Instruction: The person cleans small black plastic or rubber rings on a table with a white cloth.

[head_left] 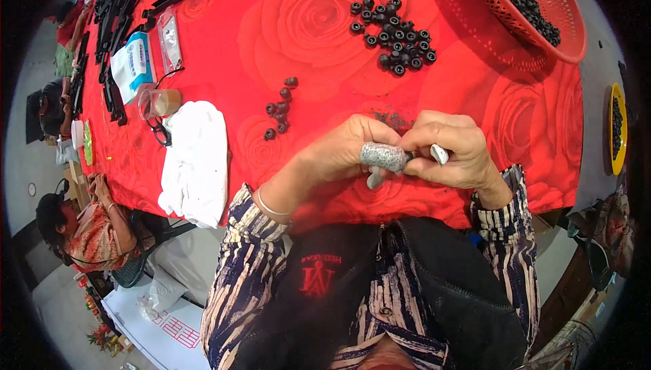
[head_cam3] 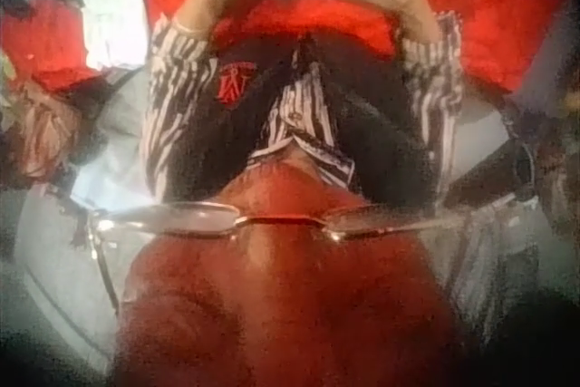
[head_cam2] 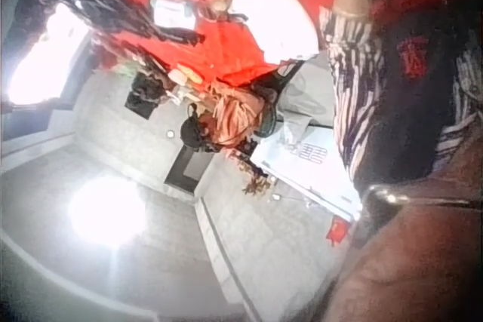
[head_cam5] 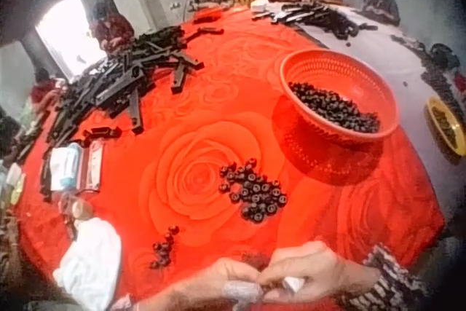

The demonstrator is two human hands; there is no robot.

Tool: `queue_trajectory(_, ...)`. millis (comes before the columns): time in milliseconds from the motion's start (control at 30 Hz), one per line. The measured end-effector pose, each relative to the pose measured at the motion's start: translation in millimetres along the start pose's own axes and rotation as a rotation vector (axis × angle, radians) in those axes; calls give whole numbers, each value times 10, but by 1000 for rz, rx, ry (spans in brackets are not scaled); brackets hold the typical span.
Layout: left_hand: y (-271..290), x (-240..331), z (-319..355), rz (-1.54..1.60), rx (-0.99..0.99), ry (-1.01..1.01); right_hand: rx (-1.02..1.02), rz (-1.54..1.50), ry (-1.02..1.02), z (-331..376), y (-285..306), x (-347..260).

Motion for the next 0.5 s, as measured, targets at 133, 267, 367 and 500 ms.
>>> queue_trajectory(133,-3,5,-39,5,84,-35,118,88,43,-22,30,-18)
queue_trajectory(267,-28,44,-27,111,75,-185,188,237,145,-14,38,-63)
queue_trajectory(367,-4,60,-11,97,17,-175,179,250,167,4,15,-69)
queue_trajectory(500,-11,43,-13,46,-21,-73,151,160,123,24,17,-50)
Point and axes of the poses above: each hand's wrist, its own z-axis away from the middle knuckle, its own y-axis out of the back of the hand, x = y × z, the point moved 5 cm from there along -z, towards the middle knuckle
